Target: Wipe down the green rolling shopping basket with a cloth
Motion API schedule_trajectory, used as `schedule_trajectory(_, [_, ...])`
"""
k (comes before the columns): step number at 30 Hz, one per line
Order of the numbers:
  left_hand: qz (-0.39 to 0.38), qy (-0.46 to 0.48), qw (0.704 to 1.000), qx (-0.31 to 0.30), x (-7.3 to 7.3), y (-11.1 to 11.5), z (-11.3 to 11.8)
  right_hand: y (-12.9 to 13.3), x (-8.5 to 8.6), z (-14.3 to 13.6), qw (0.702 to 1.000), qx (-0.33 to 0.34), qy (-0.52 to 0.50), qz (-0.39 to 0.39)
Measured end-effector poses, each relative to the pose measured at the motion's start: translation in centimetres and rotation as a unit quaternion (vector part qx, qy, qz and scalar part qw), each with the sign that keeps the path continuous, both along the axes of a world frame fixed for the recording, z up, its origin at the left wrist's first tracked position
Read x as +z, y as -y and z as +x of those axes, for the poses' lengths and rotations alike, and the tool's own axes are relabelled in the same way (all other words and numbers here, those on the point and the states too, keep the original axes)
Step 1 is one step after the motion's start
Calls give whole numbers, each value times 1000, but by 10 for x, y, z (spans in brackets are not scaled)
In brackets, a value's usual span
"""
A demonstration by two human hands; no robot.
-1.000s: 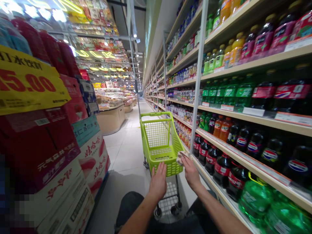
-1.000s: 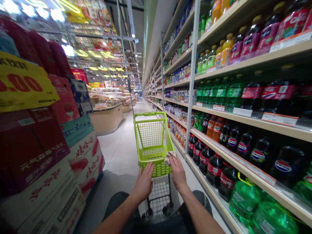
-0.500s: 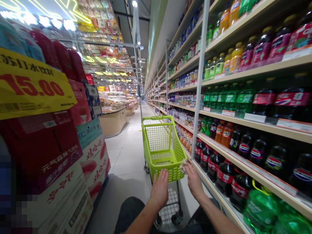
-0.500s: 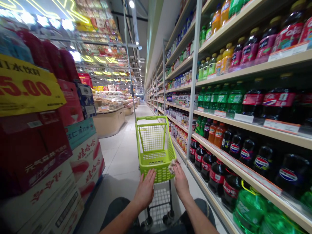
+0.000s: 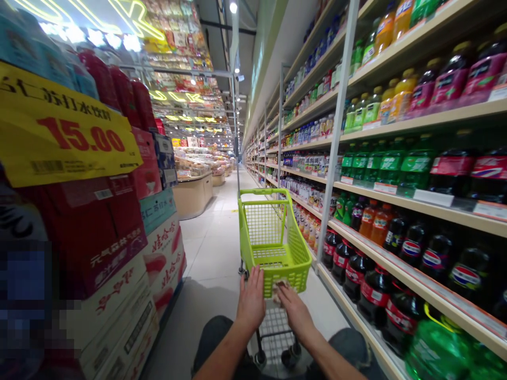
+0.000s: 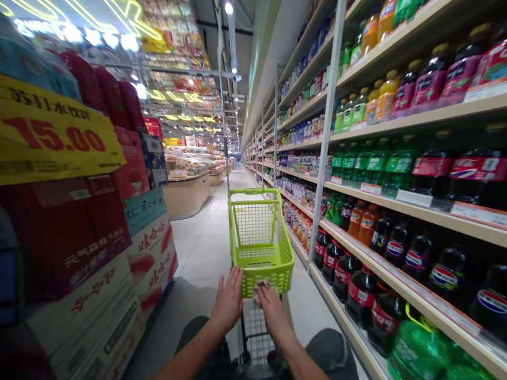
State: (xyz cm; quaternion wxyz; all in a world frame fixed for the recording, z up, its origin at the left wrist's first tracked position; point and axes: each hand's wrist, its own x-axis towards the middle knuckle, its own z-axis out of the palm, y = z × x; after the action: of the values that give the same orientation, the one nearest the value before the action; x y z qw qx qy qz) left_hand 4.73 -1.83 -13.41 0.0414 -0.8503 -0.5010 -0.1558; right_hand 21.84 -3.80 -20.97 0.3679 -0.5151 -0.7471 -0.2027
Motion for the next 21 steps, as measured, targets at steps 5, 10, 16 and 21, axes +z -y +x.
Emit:
schedule_trajectory(5, [-28, 7, 999, 31, -2, -3, -9, 1, 11, -15, 999, 22, 21, 35])
schedule_trajectory(10, [-55, 9, 996, 66, 2, -2, -11, -12, 38, -34, 998, 42, 14, 38])
schedule_trajectory(16, [-29, 23, 997, 62, 4, -10, -12, -8, 29, -27, 999, 41, 23, 26])
schedule_trajectory(21, [-21, 38, 996, 80, 21, -15, 5, -34, 66, -33, 999, 13, -5, 40])
